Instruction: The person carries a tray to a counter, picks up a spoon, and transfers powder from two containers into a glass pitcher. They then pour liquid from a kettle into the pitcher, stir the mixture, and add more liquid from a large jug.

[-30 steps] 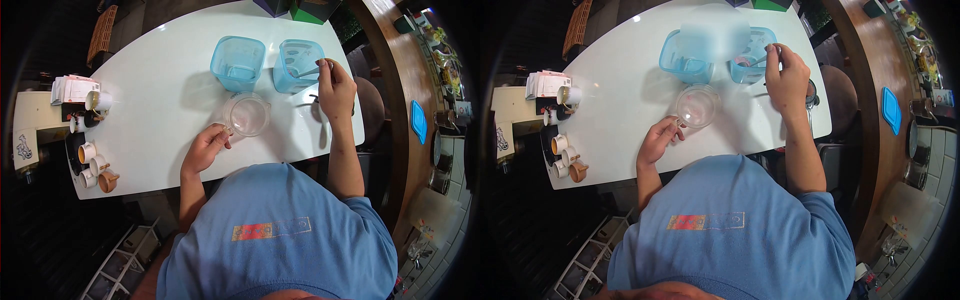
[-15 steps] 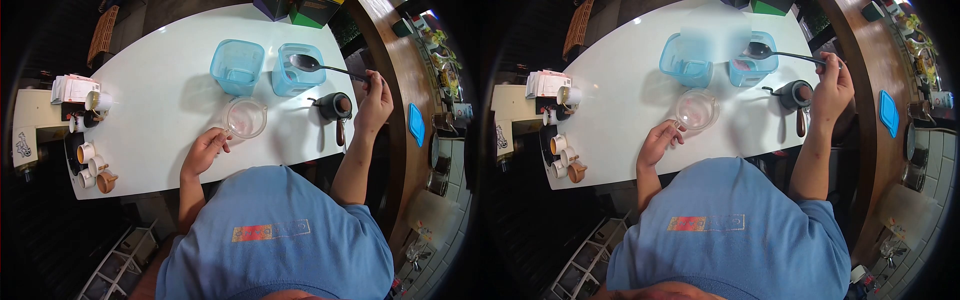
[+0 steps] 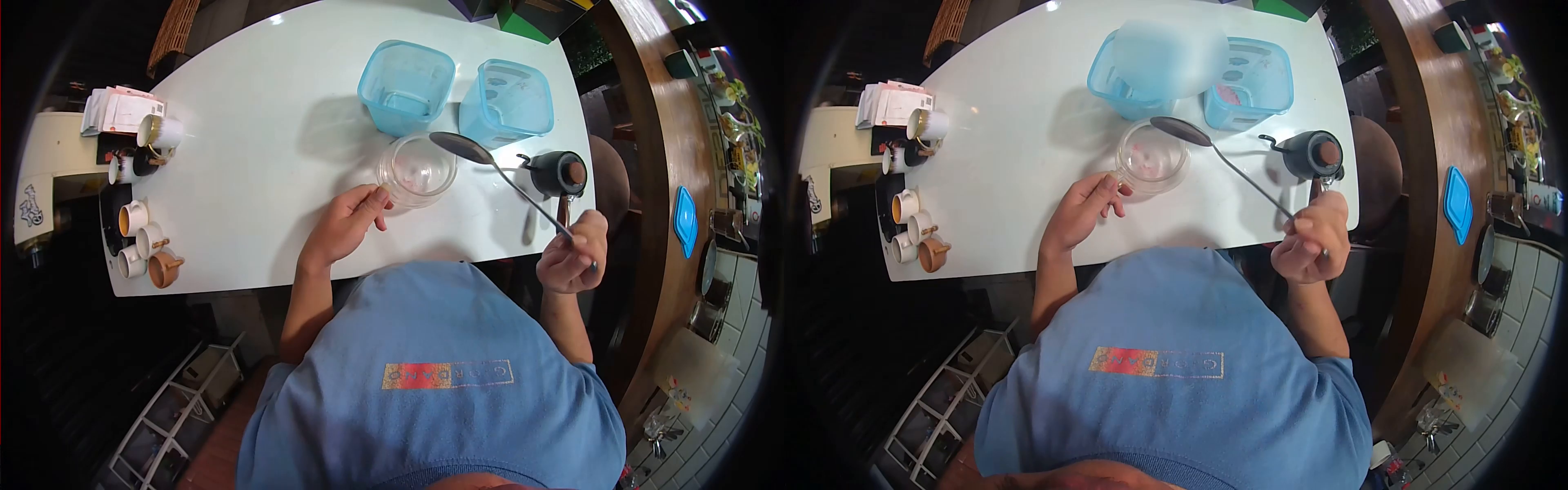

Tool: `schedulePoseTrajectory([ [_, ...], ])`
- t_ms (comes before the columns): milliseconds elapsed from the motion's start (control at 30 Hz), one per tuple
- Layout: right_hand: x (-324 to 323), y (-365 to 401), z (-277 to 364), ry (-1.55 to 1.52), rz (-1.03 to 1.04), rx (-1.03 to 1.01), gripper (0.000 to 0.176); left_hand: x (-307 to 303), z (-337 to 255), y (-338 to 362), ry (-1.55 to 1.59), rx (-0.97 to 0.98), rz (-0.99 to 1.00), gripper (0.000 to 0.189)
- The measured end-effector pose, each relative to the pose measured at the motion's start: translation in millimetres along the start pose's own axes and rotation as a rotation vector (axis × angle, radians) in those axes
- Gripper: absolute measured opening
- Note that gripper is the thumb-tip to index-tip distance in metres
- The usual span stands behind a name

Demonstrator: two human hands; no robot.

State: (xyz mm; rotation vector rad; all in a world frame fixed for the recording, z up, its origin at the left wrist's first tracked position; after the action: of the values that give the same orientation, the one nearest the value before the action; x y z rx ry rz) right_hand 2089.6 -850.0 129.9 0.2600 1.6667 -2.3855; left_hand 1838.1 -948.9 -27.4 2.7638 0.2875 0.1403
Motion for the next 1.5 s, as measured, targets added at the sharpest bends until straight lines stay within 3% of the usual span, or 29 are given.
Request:
schedulePoseTrajectory([
  [133,-20.9,-7.2,-17.0,0.036,-0.163,0.075,0.028,-3.3,-4.1,2.2,-0.072,0.075,0.017,0.035],
  [167,-31.7,-7.2,-28.1,-0.026,-0.329,0.188,0.029,-4.7,-4.5,2.7,-0.072,0.106,0.014,0.034],
  [233,-42.6,-17.8,-29.2,0.361,-0.530,0.272,0.025,-7.8,1.7,2.4,-0.089,0.112,0.028,0.033],
  [267,-41.1,-25.2,-32.3,0.366,-0.534,0.276,0.025,-8.9,3.0,2.5,-0.102,0.124,0.036,0.032],
  [333,-32.2,-26.9,-69.6,0.074,-0.501,0.551,0.022,-10.0,4.4,4.1,-0.053,0.131,0.050,0.031],
  [367,-30.3,-27.4,-78.0,0.075,-0.503,0.550,0.022,-9.9,3.6,4.5,-0.001,0.141,0.058,0.030],
  [500,16.1,-34.3,-111.6,0.213,-0.100,0.650,0.018,-7.9,-0.1,5.5,0.025,0.147,0.056,0.030],
  [533,25.9,-32.7,-117.9,0.216,-0.066,0.660,0.018,-8.1,-1.3,6.1,0.042,0.142,0.036,0.028],
  [567,34.1,-38.1,-116.6,0.402,0.032,0.541,0.017,-9.0,-2.5,6.5,0.058,0.138,0.017,0.027],
  [767,62.8,-48.7,-113.3,0.470,0.197,0.455,0.017,-11.6,1.8,7.7,0.037,0.121,0.020,0.028],
  [933,66.8,-47.8,-114.5,0.474,0.198,0.432,0.017,-11.3,-0.1,9.1,0.056,0.119,0.011,0.028],
  [1133,53.7,-33.3,-129.9,0.393,0.109,0.675,0.021,-14.1,4.2,8.4,0.037,0.079,-0.002,0.031],
  [1200,40.0,-21.9,-140.1,0.229,-0.042,0.837,0.023,-13.5,6.0,7.7,0.027,0.064,-0.003,0.032],
  [1500,-30.3,-33.8,-122.2,0.040,-0.371,0.860,0.023,-8.8,5.8,3.0,0.012,0.021,0.047,0.037],
])
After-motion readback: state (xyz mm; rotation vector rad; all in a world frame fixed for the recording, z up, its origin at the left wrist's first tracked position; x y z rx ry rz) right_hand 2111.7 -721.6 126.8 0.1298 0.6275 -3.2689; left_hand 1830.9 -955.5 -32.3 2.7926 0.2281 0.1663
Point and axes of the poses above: each hand's wrist, its own y-axis away from the middle knuckle, its own x-axis out of the palm, z = x × y, the point moved 9 cm from there along -y, towards the middle knuckle, and after that the axes turned 2 degrees about y, right-handed, at the moved point
